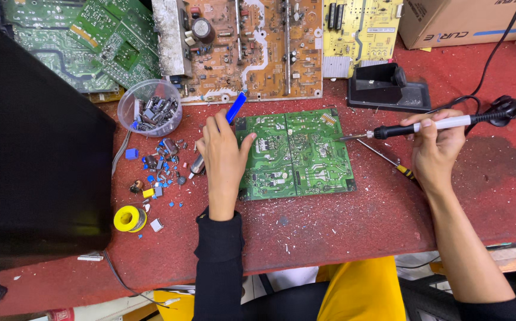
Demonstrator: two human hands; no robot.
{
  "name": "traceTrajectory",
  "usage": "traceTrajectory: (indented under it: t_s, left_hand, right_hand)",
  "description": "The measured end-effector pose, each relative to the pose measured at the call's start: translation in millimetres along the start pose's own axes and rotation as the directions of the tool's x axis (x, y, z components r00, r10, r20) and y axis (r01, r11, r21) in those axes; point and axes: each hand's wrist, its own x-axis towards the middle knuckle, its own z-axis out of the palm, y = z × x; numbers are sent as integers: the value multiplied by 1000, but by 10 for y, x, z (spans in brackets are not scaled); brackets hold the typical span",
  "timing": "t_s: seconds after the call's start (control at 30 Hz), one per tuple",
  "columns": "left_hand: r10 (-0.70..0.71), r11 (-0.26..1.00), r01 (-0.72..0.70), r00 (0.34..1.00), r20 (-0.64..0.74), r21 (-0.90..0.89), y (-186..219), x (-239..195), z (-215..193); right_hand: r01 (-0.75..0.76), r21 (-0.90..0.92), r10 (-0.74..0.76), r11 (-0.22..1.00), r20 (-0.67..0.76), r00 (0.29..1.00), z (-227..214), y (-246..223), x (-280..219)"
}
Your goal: The person uses a soldering iron and a desoldering pump to remove components from a green circuit board. They flip the board over, use a screwdriver to adjust components, and continue desoldering and removing parts from both sides of the board.
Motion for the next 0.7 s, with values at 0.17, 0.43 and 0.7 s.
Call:
traceTrajectory:
  t_s: [0.17,0.43,0.7]
  left_hand:
    - [-1,1000,1,1000,9,2,6,-2,8]
    - [-5,1000,5,1000,-1,-7,-2,0,-2]
    - [-2,1000,2,1000,-5,-9,-17,2,26]
  right_hand:
    - [20,-64,-19,998,14,1000,30,-49,-5]
    - [63,-89,-69,994,-67,995,64,-57,3]
    - [71,-168,-70,983,11,997,100,-109,-19]
